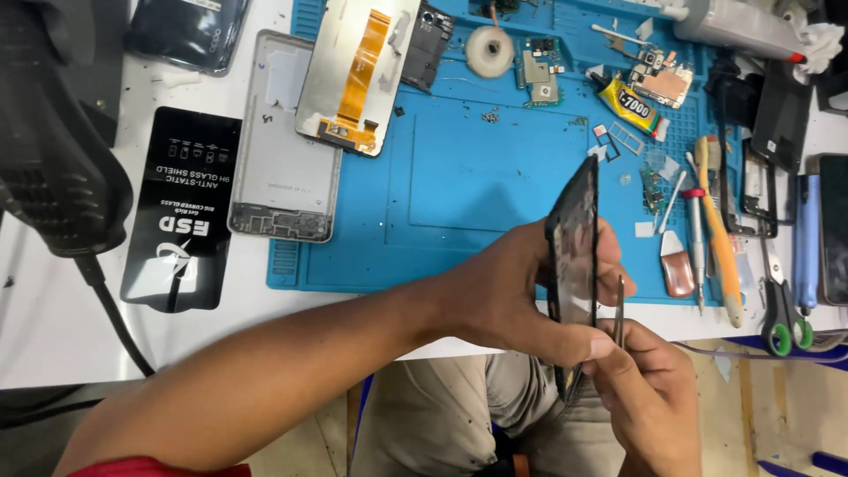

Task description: Cleaning adhesive residue from a smartphone frame using tweezers

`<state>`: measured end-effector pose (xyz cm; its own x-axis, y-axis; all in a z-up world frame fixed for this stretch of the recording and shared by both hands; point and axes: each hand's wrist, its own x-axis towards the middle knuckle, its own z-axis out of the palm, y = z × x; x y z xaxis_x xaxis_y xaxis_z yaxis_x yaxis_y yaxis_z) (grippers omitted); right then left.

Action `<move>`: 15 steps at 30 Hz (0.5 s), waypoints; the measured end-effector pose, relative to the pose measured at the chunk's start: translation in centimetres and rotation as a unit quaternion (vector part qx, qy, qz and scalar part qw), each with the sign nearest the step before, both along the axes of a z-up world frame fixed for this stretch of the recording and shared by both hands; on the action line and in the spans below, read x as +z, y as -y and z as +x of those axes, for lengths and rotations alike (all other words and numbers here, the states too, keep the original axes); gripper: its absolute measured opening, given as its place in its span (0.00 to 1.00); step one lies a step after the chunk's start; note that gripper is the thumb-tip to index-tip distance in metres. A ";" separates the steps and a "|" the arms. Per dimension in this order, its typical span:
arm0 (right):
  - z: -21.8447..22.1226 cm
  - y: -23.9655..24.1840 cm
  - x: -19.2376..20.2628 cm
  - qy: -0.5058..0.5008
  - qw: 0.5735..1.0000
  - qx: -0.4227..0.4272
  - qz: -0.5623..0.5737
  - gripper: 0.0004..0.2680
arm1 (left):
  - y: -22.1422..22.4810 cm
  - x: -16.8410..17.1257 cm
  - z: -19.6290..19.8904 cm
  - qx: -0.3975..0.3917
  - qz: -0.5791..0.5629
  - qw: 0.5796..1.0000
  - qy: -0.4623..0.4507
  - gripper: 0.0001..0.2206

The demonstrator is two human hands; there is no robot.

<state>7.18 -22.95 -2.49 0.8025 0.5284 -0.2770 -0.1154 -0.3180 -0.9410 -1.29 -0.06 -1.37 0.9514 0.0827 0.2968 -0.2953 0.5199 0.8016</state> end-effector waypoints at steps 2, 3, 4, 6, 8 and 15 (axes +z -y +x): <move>0.8 0.7 -0.7 -0.032 0.999 -0.001 0.020 0.09 | -0.3 0.6 0.1 -0.006 0.003 1.000 0.015 0.20; 1.1 1.0 -1.0 -0.068 0.997 -0.002 0.039 0.09 | -0.5 0.8 0.2 -0.012 0.006 1.000 0.026 0.19; 1.1 0.9 -1.0 -0.066 0.997 -0.003 0.040 0.09 | -0.5 0.8 0.3 -0.013 0.007 0.999 0.028 0.19; 1.0 0.7 -1.0 -0.047 0.998 -0.001 0.045 0.09 | -0.4 0.7 0.3 -0.033 -0.003 0.999 -0.042 0.21; 1.2 1.1 -1.5 -0.051 0.998 -0.003 0.037 0.09 | -0.6 1.4 0.3 -0.035 0.013 0.996 -0.079 0.24; 0.3 2.6 -1.7 -0.024 0.999 0.042 0.019 0.08 | -0.4 -0.4 1.5 -0.054 -0.081 0.988 -0.120 0.20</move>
